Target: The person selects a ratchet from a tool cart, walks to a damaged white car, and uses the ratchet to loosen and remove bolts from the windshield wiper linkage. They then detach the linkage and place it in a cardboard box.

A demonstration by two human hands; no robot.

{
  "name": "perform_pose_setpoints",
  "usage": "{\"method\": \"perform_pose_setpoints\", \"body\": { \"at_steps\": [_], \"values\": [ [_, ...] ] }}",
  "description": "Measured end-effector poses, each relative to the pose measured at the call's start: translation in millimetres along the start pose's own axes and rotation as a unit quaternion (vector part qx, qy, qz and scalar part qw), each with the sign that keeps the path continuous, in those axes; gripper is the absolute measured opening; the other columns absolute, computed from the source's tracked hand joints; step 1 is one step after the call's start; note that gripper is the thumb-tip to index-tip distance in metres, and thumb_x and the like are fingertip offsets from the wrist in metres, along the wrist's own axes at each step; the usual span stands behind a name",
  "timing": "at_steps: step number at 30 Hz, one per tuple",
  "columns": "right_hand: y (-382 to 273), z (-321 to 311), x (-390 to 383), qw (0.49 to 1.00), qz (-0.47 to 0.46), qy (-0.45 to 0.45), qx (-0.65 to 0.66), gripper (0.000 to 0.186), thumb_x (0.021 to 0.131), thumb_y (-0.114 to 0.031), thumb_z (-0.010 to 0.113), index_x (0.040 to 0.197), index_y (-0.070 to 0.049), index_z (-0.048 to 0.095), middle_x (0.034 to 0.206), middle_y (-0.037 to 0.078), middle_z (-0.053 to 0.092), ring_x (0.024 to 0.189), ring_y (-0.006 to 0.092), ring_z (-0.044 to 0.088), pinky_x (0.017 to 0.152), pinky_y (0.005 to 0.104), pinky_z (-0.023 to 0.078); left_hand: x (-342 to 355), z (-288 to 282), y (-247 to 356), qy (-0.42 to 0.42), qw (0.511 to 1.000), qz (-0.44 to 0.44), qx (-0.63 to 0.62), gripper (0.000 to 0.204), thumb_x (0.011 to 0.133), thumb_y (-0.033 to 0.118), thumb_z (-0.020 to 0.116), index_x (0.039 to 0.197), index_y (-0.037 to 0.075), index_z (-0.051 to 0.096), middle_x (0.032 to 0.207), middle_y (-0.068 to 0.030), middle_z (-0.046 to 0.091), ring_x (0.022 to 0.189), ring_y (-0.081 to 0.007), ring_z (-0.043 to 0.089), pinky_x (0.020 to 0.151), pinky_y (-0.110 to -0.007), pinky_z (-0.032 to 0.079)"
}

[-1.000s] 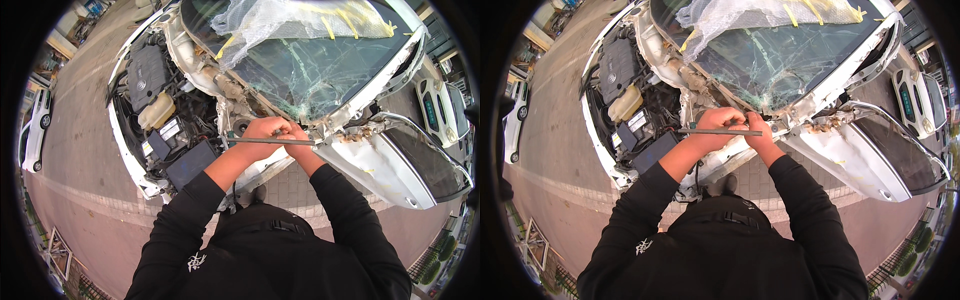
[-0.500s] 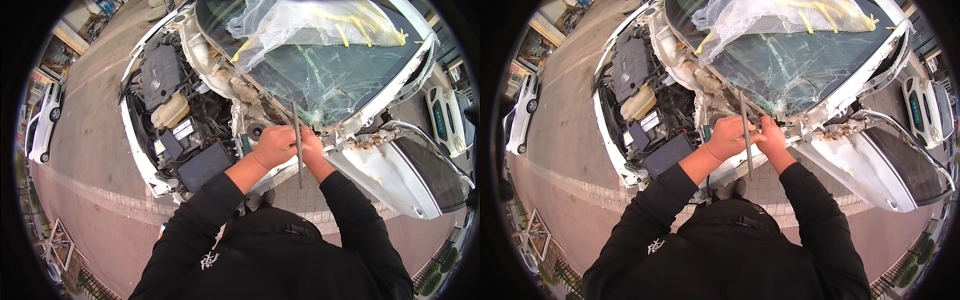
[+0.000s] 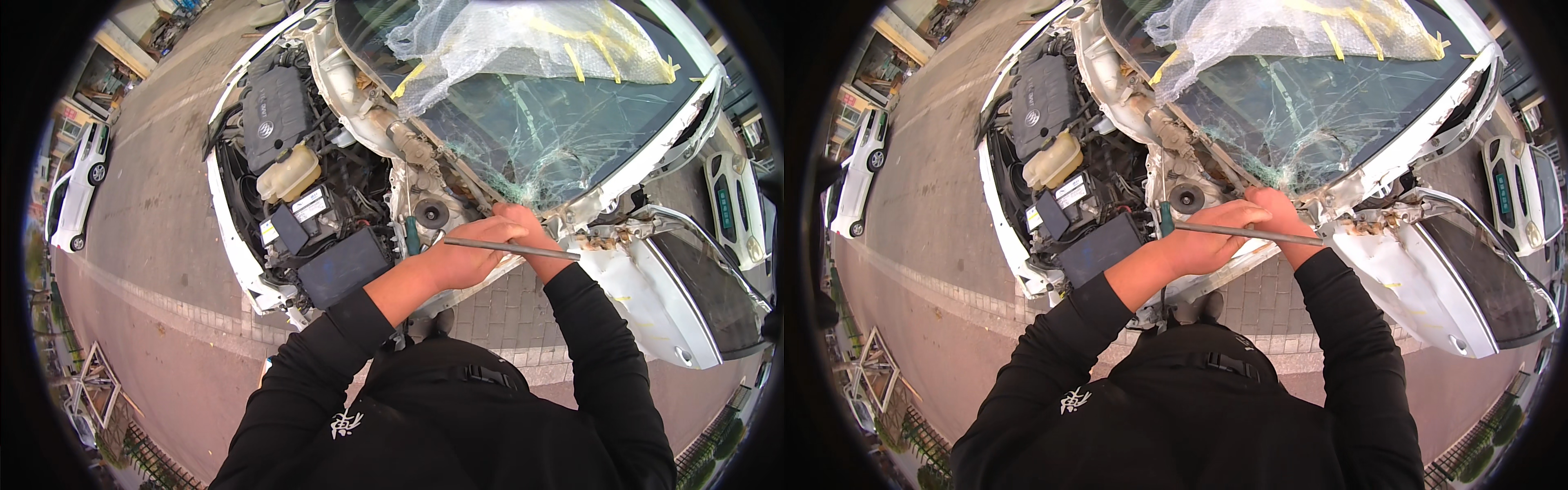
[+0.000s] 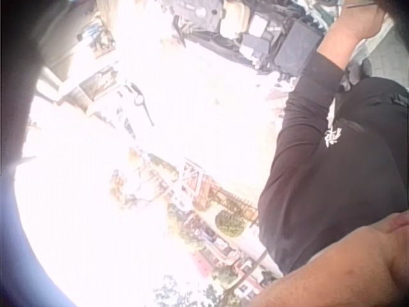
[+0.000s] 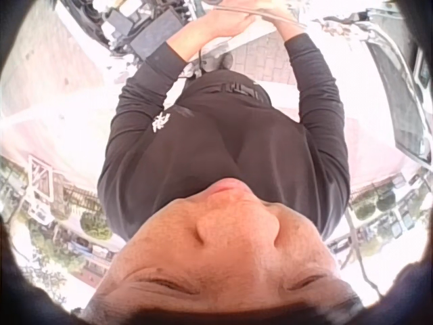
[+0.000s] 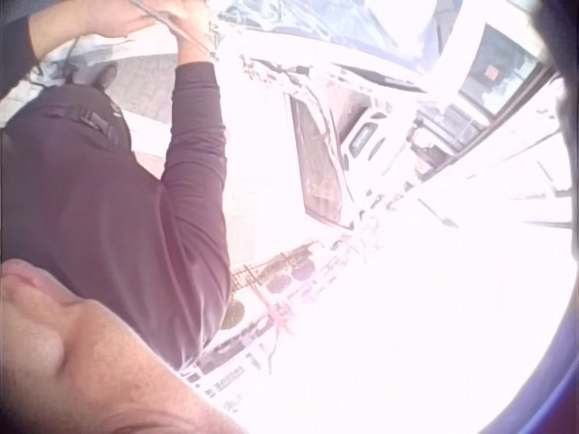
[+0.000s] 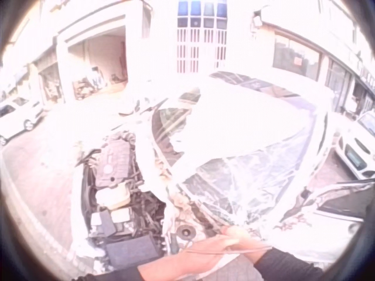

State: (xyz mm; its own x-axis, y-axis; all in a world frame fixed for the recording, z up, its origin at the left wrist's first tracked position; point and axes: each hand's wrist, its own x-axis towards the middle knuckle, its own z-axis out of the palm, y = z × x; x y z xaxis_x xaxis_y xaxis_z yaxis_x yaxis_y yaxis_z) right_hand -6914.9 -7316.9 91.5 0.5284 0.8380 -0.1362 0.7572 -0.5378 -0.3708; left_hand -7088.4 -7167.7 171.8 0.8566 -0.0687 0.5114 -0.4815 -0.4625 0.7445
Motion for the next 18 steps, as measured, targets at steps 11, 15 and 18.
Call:
{"method": "perform_pose_setpoints", "body": {
  "at_steps": [11, 15, 18],
  "values": [
    [-1.1, 18.5, -13.7, 0.996, 0.063, 0.048, 0.047, 0.04, 0.086, -0.035, 0.077, 0.116, -0.008, 0.072, 0.107, 0.021, 0.077, 0.103, 0.044, 0.074, 0.088, 0.0522, 0.059, 7.9, 14.4, -21.1, 0.156, 0.986, 0.009, 0.062, 0.042, 0.089, 0.033, 0.092, 0.093, 0.006, 0.061, 0.073, -0.005, 0.053, 0.064, -0.0282, 0.053, 0.062, -0.037, 0.048],
    [-7.9, 18.9, -16.6, 0.989, 0.136, 0.026, 0.054, 0.044, 0.089, -0.038, 0.077, 0.122, -0.011, 0.069, 0.117, 0.018, 0.078, 0.113, 0.0409, 0.075, 0.094, 0.0509, 0.061, 18.2, 16.2, -14.2, 0.144, 0.988, -0.054, -0.034, 0.043, 0.087, 0.034, 0.094, 0.098, 0.005, 0.063, 0.08, -0.0044, 0.061, 0.07, -0.018, 0.057, 0.061, -0.036, 0.047],
    [-4.3, 22.5, -14.8, 0.992, 0.127, 0.003, 0.028, 0.04, 0.09, -0.036, 0.076, 0.119, -0.009, 0.068, 0.121, 0.019, 0.076, 0.114, 0.041, 0.075, 0.094, 0.0517, 0.06, 14.7, 7.4, -9.4, 0.028, 0.984, -0.153, -0.081, 0.038, 0.09, 0.029, 0.093, 0.102, 0.005, 0.066, 0.085, -0.0071, 0.066, 0.073, -0.018, 0.06, 0.065, -0.036, 0.05]
  ]
}}
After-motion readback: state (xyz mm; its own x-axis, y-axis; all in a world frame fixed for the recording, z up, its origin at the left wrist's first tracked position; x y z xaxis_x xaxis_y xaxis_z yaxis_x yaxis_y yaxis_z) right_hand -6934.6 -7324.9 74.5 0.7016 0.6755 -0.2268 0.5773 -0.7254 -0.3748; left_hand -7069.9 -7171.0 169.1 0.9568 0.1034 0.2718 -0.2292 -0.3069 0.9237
